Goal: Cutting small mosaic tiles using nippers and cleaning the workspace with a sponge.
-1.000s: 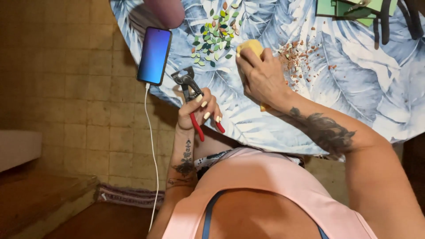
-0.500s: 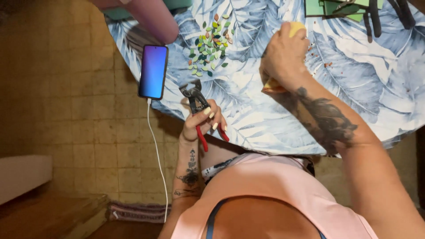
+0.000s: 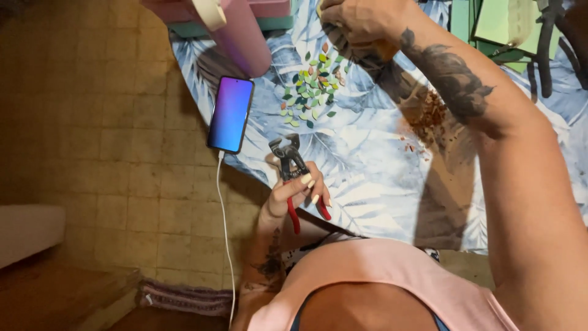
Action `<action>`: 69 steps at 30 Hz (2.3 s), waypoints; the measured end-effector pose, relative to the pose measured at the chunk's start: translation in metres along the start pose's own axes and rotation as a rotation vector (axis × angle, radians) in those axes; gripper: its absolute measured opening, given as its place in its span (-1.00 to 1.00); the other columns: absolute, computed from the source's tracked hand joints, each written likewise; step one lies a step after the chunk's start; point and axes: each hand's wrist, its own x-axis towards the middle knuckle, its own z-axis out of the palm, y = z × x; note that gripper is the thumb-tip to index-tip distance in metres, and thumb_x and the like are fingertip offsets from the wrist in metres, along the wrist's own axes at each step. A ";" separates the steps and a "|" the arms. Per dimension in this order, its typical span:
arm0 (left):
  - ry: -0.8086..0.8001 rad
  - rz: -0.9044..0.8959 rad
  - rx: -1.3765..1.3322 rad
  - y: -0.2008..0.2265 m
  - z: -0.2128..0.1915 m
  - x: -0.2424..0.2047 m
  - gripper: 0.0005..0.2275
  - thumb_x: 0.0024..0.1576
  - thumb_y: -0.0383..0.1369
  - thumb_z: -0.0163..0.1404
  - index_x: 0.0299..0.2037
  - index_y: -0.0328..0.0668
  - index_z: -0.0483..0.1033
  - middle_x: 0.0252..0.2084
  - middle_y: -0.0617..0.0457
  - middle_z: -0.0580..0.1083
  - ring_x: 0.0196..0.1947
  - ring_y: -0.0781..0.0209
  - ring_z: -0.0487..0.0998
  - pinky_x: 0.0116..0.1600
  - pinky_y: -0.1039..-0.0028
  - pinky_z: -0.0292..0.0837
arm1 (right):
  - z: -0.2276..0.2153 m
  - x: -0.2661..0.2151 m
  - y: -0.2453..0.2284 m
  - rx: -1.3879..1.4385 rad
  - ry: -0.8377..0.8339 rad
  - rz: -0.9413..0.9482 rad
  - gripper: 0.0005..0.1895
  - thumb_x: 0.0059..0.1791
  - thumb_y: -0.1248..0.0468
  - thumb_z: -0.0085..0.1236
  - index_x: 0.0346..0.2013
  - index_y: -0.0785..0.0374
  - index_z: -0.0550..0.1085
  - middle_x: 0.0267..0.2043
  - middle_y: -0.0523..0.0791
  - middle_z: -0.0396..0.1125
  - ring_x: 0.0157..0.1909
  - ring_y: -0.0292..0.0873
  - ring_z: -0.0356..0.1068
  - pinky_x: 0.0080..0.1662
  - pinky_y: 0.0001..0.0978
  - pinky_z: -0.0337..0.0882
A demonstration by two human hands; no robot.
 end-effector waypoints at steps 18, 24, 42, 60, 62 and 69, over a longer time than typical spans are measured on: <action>-0.079 -0.022 -0.067 -0.004 -0.007 0.000 -0.86 0.10 -0.36 -0.27 -0.42 -0.26 0.21 -0.58 0.03 0.25 -0.45 0.03 0.40 -0.28 0.39 0.35 | -0.124 -0.132 -0.111 -0.017 -0.505 0.388 -0.46 -0.18 0.15 -0.16 0.11 -0.06 0.08 0.07 -0.29 0.08 -0.28 -0.12 0.18 -0.36 -0.40 0.38; -0.023 0.069 -0.013 -0.026 -0.020 -0.002 -0.82 0.08 -0.35 -0.31 -0.52 -0.26 0.14 -0.70 -0.10 0.23 -0.45 -0.22 0.46 -0.37 0.51 0.32 | -0.054 -0.125 -0.189 0.020 0.248 0.510 -0.58 -0.33 0.14 -0.12 -0.18 0.02 0.31 -0.07 -0.28 0.18 -0.33 -0.02 0.21 -0.42 -0.37 0.29; 0.045 -0.052 0.038 -0.012 -0.001 -0.002 -0.83 0.07 -0.31 -0.26 -0.51 -0.18 0.15 -0.65 0.06 0.21 -0.49 0.06 0.39 -0.28 0.38 0.32 | -0.021 -0.052 -0.073 -0.043 -0.389 1.265 -0.42 -0.14 0.05 -0.30 0.01 0.44 0.12 -0.11 0.16 0.12 -0.45 -0.17 0.09 -0.60 -0.50 0.19; -0.024 -0.085 0.027 -0.012 -0.003 -0.001 -0.85 0.09 -0.31 -0.27 -0.47 -0.17 0.16 -0.59 0.06 0.23 -0.44 0.08 0.38 -0.22 0.27 0.32 | -0.050 -0.207 -0.097 0.257 -0.194 0.977 -0.69 -0.20 0.22 -0.23 -0.19 0.20 0.18 -0.14 -0.02 0.09 -0.24 0.03 0.13 -0.39 -0.27 0.32; -0.003 -0.085 0.024 -0.013 -0.002 -0.001 -0.86 0.08 -0.31 -0.27 -0.46 -0.17 0.17 -0.59 0.06 0.23 -0.44 0.06 0.39 -0.22 0.28 0.31 | -0.039 -0.212 -0.102 0.136 -0.280 1.082 -0.72 -0.18 0.22 -0.29 -0.23 0.24 0.20 -0.26 -0.04 0.10 -0.34 -0.05 0.12 -0.48 -0.41 0.29; 0.005 -0.110 -0.037 -0.016 -0.009 -0.003 -0.84 0.07 -0.30 -0.23 -0.44 -0.21 0.17 -0.54 0.04 0.26 -0.38 0.05 0.41 -0.21 0.30 0.33 | -0.134 -0.188 -0.142 0.221 -0.461 1.142 -0.52 -0.27 0.35 -0.22 -0.05 0.31 0.14 -0.24 -0.08 0.12 -0.33 -0.17 0.10 -0.48 -0.57 0.24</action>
